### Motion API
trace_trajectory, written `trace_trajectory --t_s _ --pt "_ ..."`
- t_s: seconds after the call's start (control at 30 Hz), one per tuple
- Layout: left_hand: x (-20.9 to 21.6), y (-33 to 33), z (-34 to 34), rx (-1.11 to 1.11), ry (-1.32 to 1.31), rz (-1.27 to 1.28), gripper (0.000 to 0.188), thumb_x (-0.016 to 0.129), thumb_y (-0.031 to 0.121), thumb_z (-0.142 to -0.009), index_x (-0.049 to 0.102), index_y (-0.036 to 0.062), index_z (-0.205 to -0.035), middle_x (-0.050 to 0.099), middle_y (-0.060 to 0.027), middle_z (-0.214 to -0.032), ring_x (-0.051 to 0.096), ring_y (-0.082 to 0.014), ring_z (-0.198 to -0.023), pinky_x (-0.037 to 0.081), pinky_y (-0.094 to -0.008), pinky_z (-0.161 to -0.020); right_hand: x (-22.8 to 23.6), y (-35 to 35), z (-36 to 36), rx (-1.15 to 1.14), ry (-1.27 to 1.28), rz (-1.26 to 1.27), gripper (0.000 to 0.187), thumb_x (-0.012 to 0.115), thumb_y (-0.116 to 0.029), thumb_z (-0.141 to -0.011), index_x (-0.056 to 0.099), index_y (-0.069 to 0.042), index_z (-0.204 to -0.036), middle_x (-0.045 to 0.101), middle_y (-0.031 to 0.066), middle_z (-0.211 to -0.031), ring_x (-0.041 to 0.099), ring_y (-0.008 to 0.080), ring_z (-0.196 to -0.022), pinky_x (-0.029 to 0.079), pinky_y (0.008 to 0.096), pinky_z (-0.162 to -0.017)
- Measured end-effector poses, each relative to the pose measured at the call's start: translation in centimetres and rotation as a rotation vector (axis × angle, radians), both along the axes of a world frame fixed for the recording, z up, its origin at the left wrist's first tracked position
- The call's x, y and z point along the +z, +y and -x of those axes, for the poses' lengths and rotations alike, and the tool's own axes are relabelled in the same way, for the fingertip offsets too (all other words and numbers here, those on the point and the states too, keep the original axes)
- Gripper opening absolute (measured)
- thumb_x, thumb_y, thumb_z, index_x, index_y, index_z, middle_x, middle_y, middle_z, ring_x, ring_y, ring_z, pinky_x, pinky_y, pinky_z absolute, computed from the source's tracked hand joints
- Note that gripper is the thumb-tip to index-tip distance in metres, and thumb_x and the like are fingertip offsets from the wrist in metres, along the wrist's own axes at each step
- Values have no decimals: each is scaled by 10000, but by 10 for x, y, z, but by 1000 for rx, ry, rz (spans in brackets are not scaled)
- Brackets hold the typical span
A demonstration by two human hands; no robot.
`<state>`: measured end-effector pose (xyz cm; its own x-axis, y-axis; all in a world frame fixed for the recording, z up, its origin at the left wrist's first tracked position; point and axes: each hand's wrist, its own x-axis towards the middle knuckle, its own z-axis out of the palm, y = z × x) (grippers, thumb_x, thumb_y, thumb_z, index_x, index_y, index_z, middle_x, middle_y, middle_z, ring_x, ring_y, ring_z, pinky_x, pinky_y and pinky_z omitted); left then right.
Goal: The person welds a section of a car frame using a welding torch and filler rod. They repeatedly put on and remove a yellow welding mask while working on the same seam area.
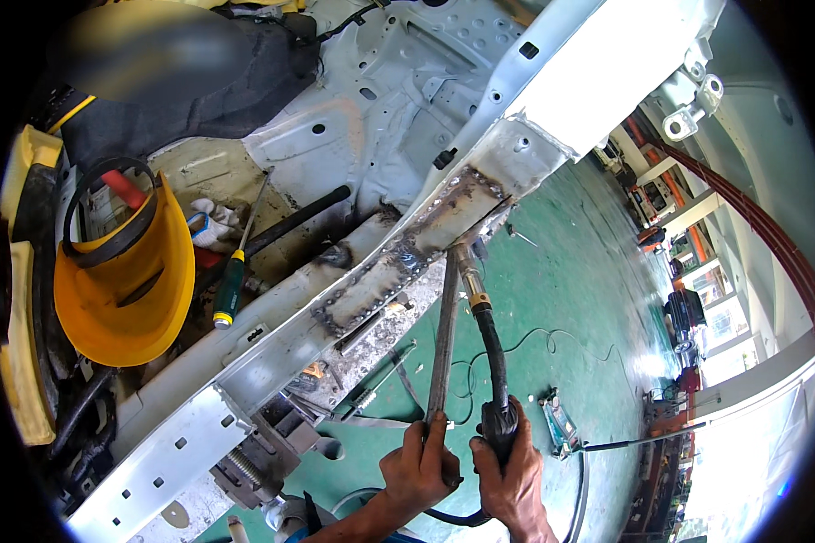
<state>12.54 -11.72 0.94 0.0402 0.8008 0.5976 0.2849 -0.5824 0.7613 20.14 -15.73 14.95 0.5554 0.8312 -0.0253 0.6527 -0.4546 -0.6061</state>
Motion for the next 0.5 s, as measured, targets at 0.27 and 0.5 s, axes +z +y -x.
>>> trace_trajectory --t_s 0.27,0.5 --pt "-1 1 2 -31 -36 15 582 642 102 -730 674 -80 -1282 628 -150 -882 509 -164 -438 437 -299 -391 2 1 1 -5 -3 29 670 667 -127 -941 368 59 -1512 682 142 -915 640 188 -712 527 356 -639" --pt "0 2 3 -28 -23 5 583 641 97 -726 673 -85 -1279 624 -148 -876 509 -164 -439 433 -296 -387 5 2 2 -6 -41 59 666 669 -127 -936 372 61 -1502 672 129 -868 631 179 -681 519 352 -613"
